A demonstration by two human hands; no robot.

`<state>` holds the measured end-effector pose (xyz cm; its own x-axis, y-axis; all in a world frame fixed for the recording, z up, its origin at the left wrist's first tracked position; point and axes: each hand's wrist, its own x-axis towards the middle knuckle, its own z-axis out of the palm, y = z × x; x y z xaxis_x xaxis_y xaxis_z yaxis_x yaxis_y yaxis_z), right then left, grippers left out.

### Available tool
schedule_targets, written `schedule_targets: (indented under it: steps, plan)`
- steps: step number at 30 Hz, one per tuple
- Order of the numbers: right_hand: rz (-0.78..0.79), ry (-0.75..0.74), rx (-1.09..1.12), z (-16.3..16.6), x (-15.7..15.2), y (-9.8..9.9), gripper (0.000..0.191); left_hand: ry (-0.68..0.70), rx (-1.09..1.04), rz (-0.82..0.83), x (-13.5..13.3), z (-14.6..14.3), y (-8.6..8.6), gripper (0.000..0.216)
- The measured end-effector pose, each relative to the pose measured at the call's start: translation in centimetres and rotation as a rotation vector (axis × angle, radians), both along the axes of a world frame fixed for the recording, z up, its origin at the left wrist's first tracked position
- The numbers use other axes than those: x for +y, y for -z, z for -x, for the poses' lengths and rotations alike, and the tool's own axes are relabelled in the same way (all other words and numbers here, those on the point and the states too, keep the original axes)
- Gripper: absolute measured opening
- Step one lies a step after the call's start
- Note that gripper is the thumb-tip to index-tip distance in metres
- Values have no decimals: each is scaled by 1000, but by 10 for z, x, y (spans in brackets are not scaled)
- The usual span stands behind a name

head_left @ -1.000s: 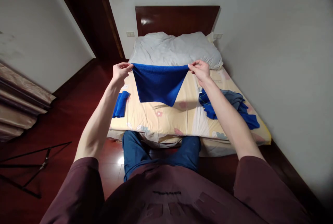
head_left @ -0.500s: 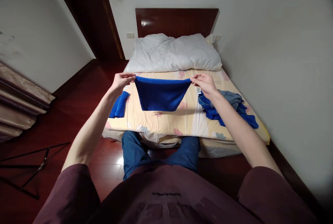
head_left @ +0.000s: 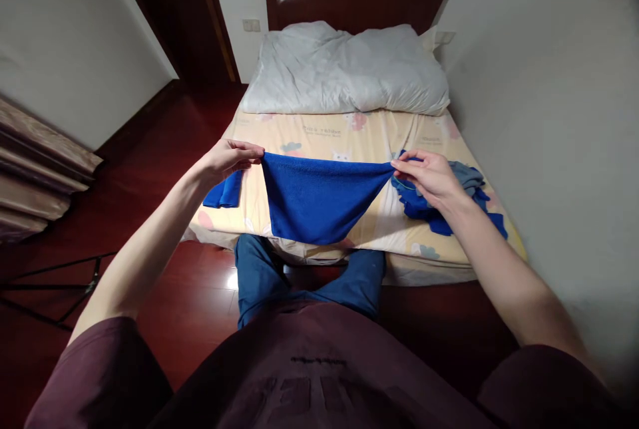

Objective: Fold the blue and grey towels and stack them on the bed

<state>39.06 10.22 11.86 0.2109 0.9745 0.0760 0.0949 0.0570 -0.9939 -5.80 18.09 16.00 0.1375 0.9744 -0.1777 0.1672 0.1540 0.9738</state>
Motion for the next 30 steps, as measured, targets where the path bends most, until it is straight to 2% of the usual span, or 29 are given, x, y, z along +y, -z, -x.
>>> schedule_targets:
  steps: [5,8,10,13,16,18,19,20,22,23,25,27,29,30]
  plan:
    - [101,37,45,10,44,20,57,-32,38,-15,48,-4,35,32]
    - [84,90,26,20,83,34,52,-80,29,-70,88,-11,54,27]
    - [11,110,-18,24,109,38,50,-109,18,-157,113,-18,58,27]
    - [-186,126,-95,21,137,39,48,-139,20,-353,138,-25,50,33]
    - [-355,142,-164,11,143,43,47,-116,54,-540,142,-23,43,44]
    - [-387,134,-197,5,133,56,46,-81,81,-633,130,-18,51,48]
    - [-371,130,-206,5,123,66,45,-74,100,-657,120,-14,62,48]
    - [-327,127,-204,6,111,80,46,-66,127,-664,107,-11,78,46]
    - [-183,132,-177,16,81,117,49,-68,195,-573,75,-6,123,41]
    - [-77,124,-149,24,63,140,51,-36,238,-487,56,-5,151,38]
    - [24,99,-131,43,25,189,52,-67,235,-259,16,-5,213,35]
    - [133,97,-107,63,-11,239,54,-76,240,-160,-23,-6,272,39]
    - [216,105,-89,77,-42,282,60,-83,243,-80,-55,-5,320,43]
    - [276,128,-64,82,-54,300,62,-123,222,-15,-68,-4,339,45]
